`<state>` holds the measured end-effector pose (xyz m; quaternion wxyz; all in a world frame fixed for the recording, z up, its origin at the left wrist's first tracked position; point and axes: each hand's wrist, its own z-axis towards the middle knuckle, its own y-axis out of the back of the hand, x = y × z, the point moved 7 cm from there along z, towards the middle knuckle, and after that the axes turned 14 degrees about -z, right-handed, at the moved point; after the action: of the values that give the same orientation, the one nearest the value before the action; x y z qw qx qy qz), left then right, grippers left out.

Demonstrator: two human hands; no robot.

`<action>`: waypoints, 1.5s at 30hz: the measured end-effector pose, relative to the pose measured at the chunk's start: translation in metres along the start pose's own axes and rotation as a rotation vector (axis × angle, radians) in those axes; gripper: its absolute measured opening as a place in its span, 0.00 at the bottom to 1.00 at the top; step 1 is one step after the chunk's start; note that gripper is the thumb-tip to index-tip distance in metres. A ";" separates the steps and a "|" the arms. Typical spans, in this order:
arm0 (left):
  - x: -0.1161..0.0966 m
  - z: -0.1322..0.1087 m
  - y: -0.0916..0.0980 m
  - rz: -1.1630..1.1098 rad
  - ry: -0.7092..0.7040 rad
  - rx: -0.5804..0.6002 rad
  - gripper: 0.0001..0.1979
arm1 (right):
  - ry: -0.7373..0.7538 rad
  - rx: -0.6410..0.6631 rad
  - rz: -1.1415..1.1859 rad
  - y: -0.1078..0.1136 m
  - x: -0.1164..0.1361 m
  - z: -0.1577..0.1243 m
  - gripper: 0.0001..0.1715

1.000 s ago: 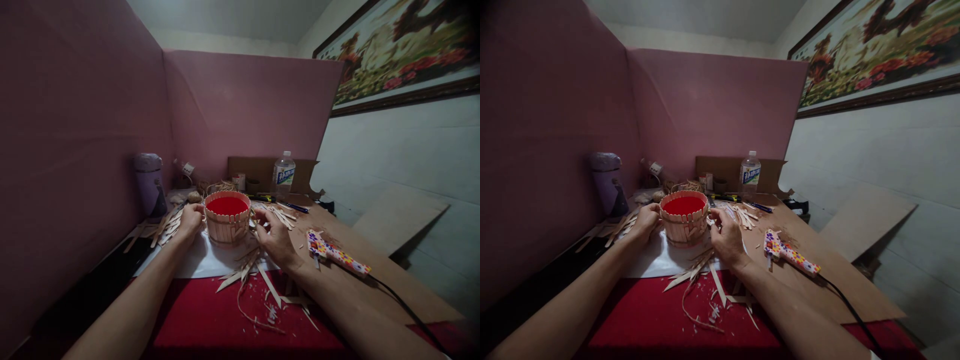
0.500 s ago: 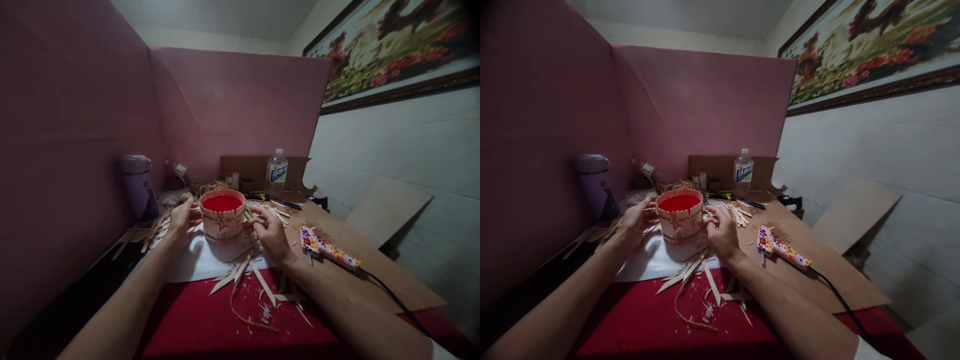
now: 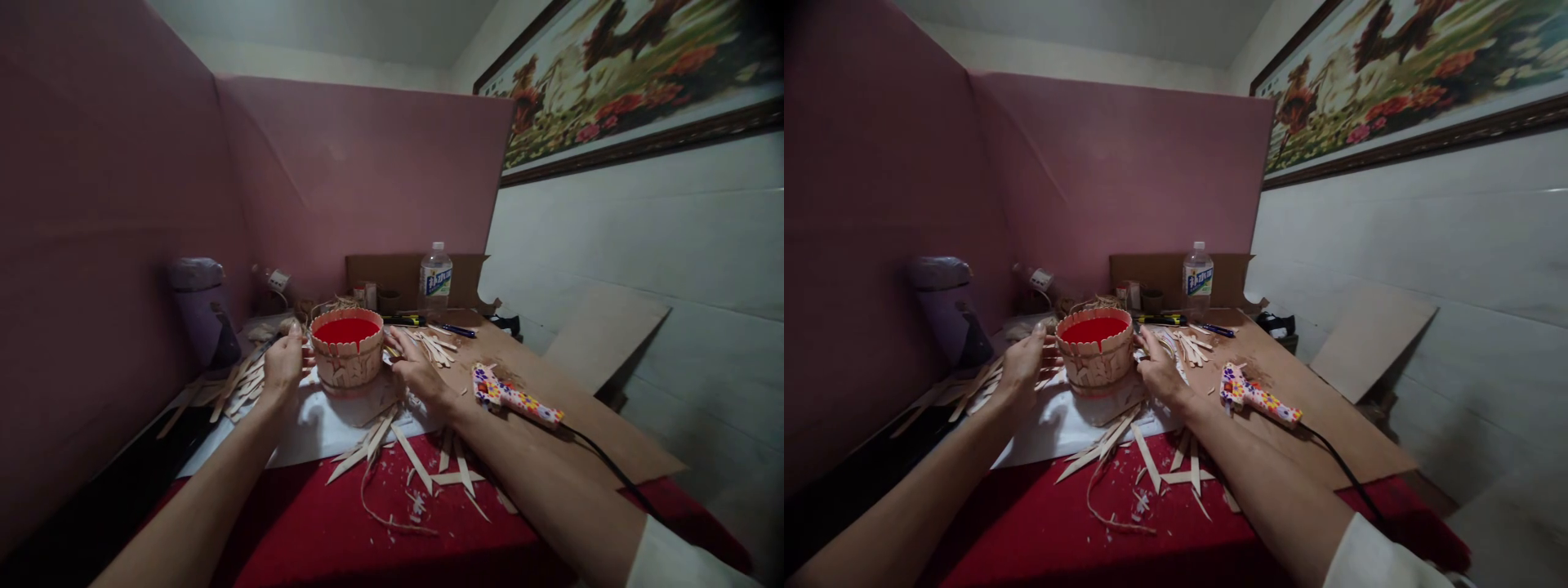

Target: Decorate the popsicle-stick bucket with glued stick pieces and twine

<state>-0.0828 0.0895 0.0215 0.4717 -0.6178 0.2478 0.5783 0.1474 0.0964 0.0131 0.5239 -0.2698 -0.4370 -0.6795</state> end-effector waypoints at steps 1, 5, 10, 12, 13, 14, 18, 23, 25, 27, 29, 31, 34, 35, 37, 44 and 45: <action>0.001 0.001 0.000 -0.030 0.014 0.013 0.19 | 0.003 -0.001 0.003 0.000 -0.001 0.000 0.39; 0.003 0.006 0.000 -0.173 0.074 0.029 0.17 | -0.005 -0.080 -0.021 0.006 -0.006 0.000 0.35; 0.003 0.002 0.006 -0.092 0.085 -0.065 0.19 | -0.013 -0.065 -0.020 0.000 -0.006 -0.005 0.35; 0.003 0.001 0.007 -0.075 0.099 -0.073 0.20 | 0.004 -0.008 0.007 -0.006 -0.003 -0.007 0.39; 0.004 0.001 0.006 -0.075 0.109 -0.067 0.20 | 0.016 0.021 0.024 -0.008 0.000 -0.008 0.40; 0.005 0.001 0.005 -0.086 0.114 -0.052 0.20 | 0.023 0.030 0.036 -0.009 0.001 -0.008 0.39; 0.008 0.008 0.000 -0.174 0.104 0.054 0.20 | -0.005 -0.113 0.008 0.003 -0.002 -0.006 0.31; 0.011 0.010 0.007 -0.113 0.078 0.016 0.24 | -0.030 -0.214 -0.044 0.011 -0.014 -0.002 0.25; 0.009 0.009 0.007 -0.068 0.045 0.005 0.25 | -0.021 -0.194 -0.036 0.008 -0.016 -0.002 0.28; 0.008 0.009 0.007 -0.017 0.033 -0.013 0.26 | -0.006 -0.160 -0.025 0.004 -0.017 -0.002 0.32; 0.008 0.010 0.006 0.020 0.041 -0.014 0.26 | 0.017 -0.125 -0.018 0.000 -0.014 -0.003 0.33; 0.009 0.011 0.004 0.034 0.051 0.001 0.26 | 0.043 -0.102 -0.017 -0.002 -0.010 -0.004 0.33; 0.009 0.007 -0.001 0.028 0.058 0.055 0.27 | 0.068 -0.086 -0.020 -0.002 -0.005 -0.006 0.32; 0.008 0.005 -0.003 0.023 0.055 0.078 0.27 | 0.076 -0.083 -0.022 -0.002 -0.003 -0.007 0.32; 0.008 0.001 -0.006 0.013 0.041 0.114 0.28 | 0.095 -0.077 -0.028 -0.002 0.000 -0.007 0.32; 0.007 0.001 -0.012 -0.049 0.052 0.193 0.29 | 0.100 -0.023 0.006 -0.004 0.004 -0.007 0.33; 0.007 0.002 -0.011 -0.055 0.091 0.229 0.29 | 0.098 -0.010 0.023 -0.005 0.004 -0.006 0.33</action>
<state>-0.0728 0.0978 0.0185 0.5432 -0.5920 0.3164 0.5045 0.1420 0.0893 0.0121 0.5510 -0.2439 -0.4043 -0.6881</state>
